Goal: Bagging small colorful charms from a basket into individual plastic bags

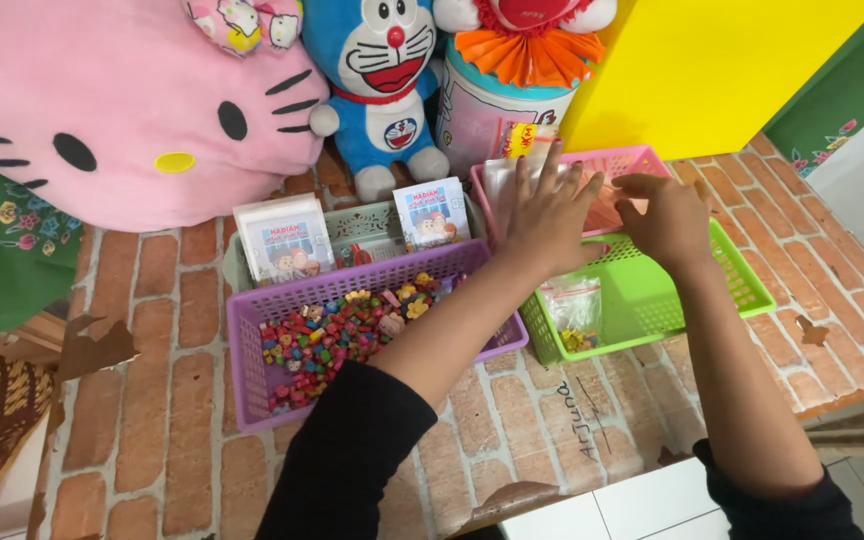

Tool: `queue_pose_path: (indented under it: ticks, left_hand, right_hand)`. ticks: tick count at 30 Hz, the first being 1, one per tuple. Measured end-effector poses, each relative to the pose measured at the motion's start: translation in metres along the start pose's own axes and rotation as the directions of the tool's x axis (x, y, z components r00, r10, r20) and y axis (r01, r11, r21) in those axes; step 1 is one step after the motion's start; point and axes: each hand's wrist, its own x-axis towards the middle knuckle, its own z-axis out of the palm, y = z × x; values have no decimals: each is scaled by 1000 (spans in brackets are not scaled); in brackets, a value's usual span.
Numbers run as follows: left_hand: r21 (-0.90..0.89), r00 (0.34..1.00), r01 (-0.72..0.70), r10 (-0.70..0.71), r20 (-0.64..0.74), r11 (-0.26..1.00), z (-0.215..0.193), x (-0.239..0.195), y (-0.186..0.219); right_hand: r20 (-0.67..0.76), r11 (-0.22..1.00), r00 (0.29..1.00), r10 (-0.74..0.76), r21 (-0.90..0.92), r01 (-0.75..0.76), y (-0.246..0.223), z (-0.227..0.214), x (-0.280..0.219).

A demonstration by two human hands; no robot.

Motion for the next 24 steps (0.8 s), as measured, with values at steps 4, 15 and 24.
queue_pose_path:
  ticks: [4, 15, 24]
  left_hand:
    - [-23, 999, -21, 20, -28, 1000, 0, -2, -1]
    - [-273, 968, -113, 43, -248, 955, -129, -69, -47]
    - [-836, 931, -243, -125, -344, 491, -146, -170, -133]
  right_hand:
    - [-101, 998, 994, -45, -56, 39, -16, -28, -16]
    - [-433, 867, 887, -161, 368, 337, -195, -168, -88]
    - [-338, 527, 875, -347, 701, 481, -307, -126, -86]
